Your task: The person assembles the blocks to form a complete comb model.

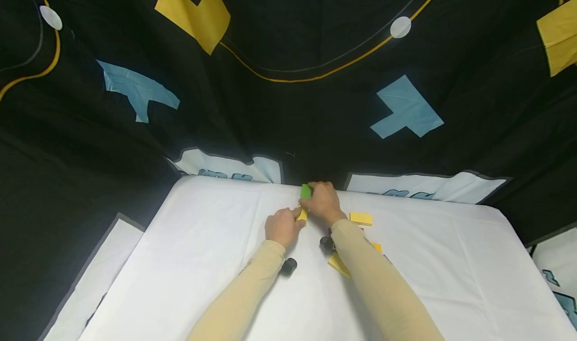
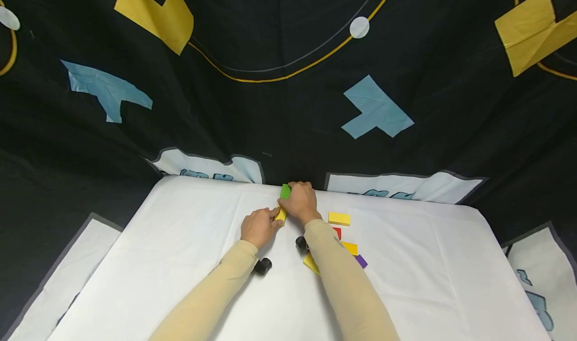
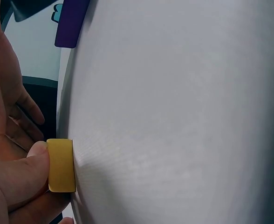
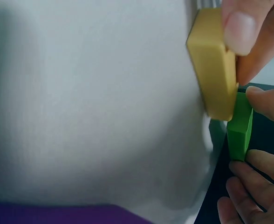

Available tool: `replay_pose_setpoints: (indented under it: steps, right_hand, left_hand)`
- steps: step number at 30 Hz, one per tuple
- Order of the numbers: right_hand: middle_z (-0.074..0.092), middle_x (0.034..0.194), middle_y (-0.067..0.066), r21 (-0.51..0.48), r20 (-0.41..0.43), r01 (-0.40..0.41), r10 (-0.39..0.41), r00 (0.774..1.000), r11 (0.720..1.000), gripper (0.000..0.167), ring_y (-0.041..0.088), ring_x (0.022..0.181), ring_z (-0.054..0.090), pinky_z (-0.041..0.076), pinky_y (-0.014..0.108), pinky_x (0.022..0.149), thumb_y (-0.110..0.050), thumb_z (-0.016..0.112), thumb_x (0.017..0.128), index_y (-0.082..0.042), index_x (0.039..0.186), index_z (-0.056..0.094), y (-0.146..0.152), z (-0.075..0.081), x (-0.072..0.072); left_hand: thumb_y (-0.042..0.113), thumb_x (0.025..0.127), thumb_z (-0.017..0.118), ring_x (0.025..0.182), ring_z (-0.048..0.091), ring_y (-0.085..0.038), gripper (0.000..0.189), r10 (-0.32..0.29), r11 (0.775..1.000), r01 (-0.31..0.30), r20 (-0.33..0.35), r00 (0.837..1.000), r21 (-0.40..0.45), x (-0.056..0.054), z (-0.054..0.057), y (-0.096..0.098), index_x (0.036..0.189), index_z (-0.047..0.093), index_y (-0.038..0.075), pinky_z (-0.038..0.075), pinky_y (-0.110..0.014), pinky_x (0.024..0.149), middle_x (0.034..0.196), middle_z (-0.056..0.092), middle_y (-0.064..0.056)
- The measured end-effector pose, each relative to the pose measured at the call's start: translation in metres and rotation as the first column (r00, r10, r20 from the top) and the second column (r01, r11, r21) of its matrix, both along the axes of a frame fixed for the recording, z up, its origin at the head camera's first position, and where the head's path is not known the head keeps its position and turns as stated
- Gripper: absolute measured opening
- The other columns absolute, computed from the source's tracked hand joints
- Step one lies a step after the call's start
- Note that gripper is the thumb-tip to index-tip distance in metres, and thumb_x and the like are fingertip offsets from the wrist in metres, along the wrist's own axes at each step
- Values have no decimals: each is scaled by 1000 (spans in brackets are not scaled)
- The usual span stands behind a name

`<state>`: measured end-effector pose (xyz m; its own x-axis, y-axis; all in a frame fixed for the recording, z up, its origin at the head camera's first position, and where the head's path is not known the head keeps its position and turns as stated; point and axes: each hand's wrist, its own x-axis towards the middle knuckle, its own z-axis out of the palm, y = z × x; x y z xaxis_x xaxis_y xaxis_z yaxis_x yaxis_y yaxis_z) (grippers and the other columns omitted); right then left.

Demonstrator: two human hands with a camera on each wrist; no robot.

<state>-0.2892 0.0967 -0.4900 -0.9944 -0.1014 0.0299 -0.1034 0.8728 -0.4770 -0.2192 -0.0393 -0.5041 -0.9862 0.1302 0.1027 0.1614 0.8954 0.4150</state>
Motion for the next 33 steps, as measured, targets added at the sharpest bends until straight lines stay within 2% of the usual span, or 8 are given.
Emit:
replay_pose_setpoints:
  steps: [8, 17, 27, 33]
  right_hand:
    - [68, 124, 15, -1, 39, -13, 13, 999, 1000, 64, 33, 113, 55, 48, 44, 100, -38, 78, 83, -3, 134, 63, 4, -5, -4]
    - [63, 133, 16, -43, 83, -53, 56, 995, 998, 65, 37, 128, 52, 41, 48, 111, -40, 76, 85, -4, 137, 60, 6, -5, -3]
    - [62, 136, 16, -54, 48, -94, 97, 994, 994, 52, 39, 131, 52, 39, 51, 113, -31, 71, 92, -4, 136, 62, 13, -6, -6]
    - [61, 138, 15, -54, 69, -100, 103, 992, 994, 50, 39, 133, 50, 37, 50, 115, -28, 73, 92, -5, 135, 63, 13, -5, -6]
  left_hand:
    - [33, 89, 75, 116, 66, -30, 45, 5, 1000, -6, 23, 1000, 18, 1, 1, 1, 130, 69, 15, 54, -50, 84, 125, 70, -11]
    - [33, 90, 75, 116, 66, -30, 46, 7, 1000, -7, 32, 999, 16, 0, 1, 0, 132, 68, 17, 54, -49, 83, 125, 70, -12]
    - [33, 91, 74, 117, 65, -30, 44, 0, 1000, 0, 35, 999, 7, -1, 0, 1, 131, 69, 16, 54, -50, 84, 126, 69, -12]
    - [32, 90, 74, 117, 65, -30, 43, -4, 1000, 4, 24, 1000, 6, 0, 0, 1, 130, 70, 15, 54, -51, 84, 125, 70, -12]
